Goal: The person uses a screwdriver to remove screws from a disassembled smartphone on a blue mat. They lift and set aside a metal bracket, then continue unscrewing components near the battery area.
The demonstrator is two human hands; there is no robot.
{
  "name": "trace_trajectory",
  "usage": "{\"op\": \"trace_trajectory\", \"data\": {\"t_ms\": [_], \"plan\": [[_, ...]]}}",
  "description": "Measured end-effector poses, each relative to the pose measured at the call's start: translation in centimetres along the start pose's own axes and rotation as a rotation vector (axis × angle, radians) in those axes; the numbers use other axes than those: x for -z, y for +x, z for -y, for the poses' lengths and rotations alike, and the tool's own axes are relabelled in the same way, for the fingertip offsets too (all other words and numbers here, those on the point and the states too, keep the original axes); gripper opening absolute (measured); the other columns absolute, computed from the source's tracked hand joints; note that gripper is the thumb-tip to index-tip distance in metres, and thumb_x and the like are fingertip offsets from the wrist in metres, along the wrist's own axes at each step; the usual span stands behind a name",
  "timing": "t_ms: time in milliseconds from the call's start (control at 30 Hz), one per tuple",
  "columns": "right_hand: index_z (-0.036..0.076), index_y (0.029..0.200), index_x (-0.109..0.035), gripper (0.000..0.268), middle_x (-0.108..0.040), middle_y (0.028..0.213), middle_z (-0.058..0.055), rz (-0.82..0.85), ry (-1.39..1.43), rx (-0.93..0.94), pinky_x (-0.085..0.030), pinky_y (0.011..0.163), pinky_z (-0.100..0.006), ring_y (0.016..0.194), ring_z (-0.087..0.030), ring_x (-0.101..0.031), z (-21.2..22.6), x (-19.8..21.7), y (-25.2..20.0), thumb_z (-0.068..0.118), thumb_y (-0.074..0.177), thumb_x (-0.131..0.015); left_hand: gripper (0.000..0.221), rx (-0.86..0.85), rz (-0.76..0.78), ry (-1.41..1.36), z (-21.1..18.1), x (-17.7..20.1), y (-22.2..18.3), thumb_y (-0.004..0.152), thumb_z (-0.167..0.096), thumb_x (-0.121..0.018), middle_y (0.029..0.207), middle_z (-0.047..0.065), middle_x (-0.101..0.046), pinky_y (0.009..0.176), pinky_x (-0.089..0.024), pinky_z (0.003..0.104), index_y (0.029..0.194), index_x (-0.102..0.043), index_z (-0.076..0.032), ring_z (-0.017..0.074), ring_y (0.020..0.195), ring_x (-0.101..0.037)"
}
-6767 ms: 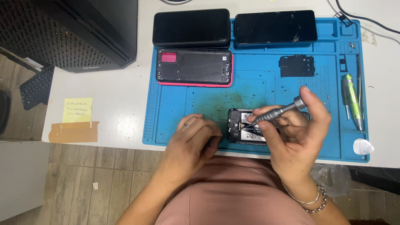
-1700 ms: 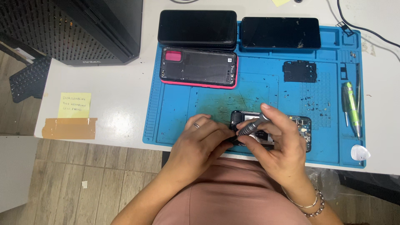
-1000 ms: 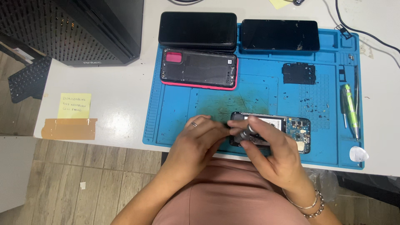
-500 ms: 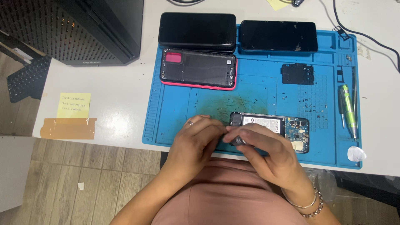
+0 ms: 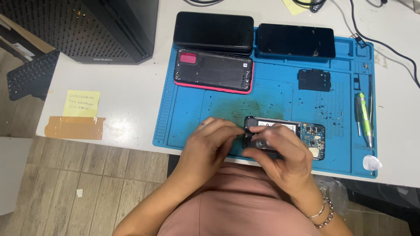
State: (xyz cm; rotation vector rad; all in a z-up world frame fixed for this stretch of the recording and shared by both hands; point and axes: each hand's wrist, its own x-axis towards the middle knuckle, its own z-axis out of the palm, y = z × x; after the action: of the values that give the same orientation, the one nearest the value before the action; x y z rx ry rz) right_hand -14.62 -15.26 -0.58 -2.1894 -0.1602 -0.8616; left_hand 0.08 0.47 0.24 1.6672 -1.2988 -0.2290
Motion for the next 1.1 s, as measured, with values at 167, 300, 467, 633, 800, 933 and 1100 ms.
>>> {"op": "trace_trajectory", "data": {"t_ms": [167,300,467,633,800,933,1100], "plan": [[0.020,0.152,-0.033,0.047,-0.069,0.125,-0.024,0.090,0.200,-0.039,-0.059,0.114,-0.050,0.119,-0.037,-0.074,1.0,0.5,1.3,0.005,0.111,-0.049,0.017,-0.016,-0.008,-0.012,-0.1,0.2,0.2,0.104,-0.003,-0.056,0.111,0.008,-0.070,0.084,-0.050,0.036,0.116,-0.068,-0.007,0.0275,0.096,-0.062],[0.018,0.153,-0.036,0.069,-0.071,0.118,-0.022,0.015,0.100,-0.109,-0.065,0.104,-0.045,0.106,-0.031,-0.077,-0.2,0.0,0.2,0.002,0.096,-0.072,0.017,0.000,-0.027,-0.032,-0.1,0.3,0.1,0.103,-0.001,-0.058,0.109,0.009,-0.069,0.082,-0.050,0.036,0.116,-0.068,-0.006,0.0272,0.095,-0.062],[0.004,0.152,-0.030,0.081,-0.072,0.114,-0.020,-0.046,-0.222,-0.009,-0.067,0.098,-0.042,0.113,-0.035,-0.077,-0.3,0.1,0.1,0.012,0.092,-0.084,0.018,0.002,-0.041,-0.026,-0.1,0.3,0.1,0.103,-0.003,-0.057,0.110,0.009,-0.071,0.085,-0.050,0.037,0.117,-0.068,-0.008,0.0277,0.099,-0.065],[0.024,0.155,-0.033,0.060,-0.071,0.114,-0.019,0.104,0.153,-0.049,-0.062,0.105,-0.046,0.107,-0.035,-0.076,0.7,0.3,0.5,0.001,0.107,-0.058,0.021,0.070,-0.222,-0.098,-0.3,0.6,-0.1,0.103,-0.003,-0.055,0.113,0.009,-0.072,0.100,-0.047,0.037,0.117,-0.069,-0.010,0.0246,0.107,-0.068],[0.014,0.150,-0.035,0.073,-0.069,0.108,-0.022,-0.051,0.031,-0.132,-0.068,0.089,-0.037,0.103,-0.032,-0.078,-0.5,-0.8,-0.9,-0.002,0.093,-0.077,0.020,0.096,-0.215,0.020,-0.1,1.0,0.5,0.101,-0.005,-0.060,0.118,0.007,-0.069,0.100,-0.049,0.037,0.120,-0.067,-0.009,0.0246,0.112,-0.067],[0.009,0.146,-0.031,0.067,-0.071,0.107,-0.022,-0.307,0.092,-0.272,-0.071,0.085,-0.040,0.097,-0.034,-0.079,0.7,-0.5,-0.7,-0.005,0.094,-0.072,0.016,-0.003,-0.209,0.249,1.2,0.9,1.6,0.097,-0.002,-0.068,0.114,0.008,-0.068,0.090,-0.050,0.040,0.113,-0.068,-0.004,0.0290,0.100,-0.064],[0.009,0.147,-0.030,0.064,-0.067,0.106,-0.022,-0.454,0.068,-0.322,-0.071,0.090,-0.043,0.095,-0.032,-0.074,1.2,1.6,-1.1,-0.002,0.097,-0.069,0.013,0.025,-0.063,0.349,2.7,0.8,2.6,0.097,-0.009,-0.067,0.112,0.005,-0.067,0.092,-0.051,0.044,0.109,-0.070,-0.007,0.0305,0.098,-0.062]]}}
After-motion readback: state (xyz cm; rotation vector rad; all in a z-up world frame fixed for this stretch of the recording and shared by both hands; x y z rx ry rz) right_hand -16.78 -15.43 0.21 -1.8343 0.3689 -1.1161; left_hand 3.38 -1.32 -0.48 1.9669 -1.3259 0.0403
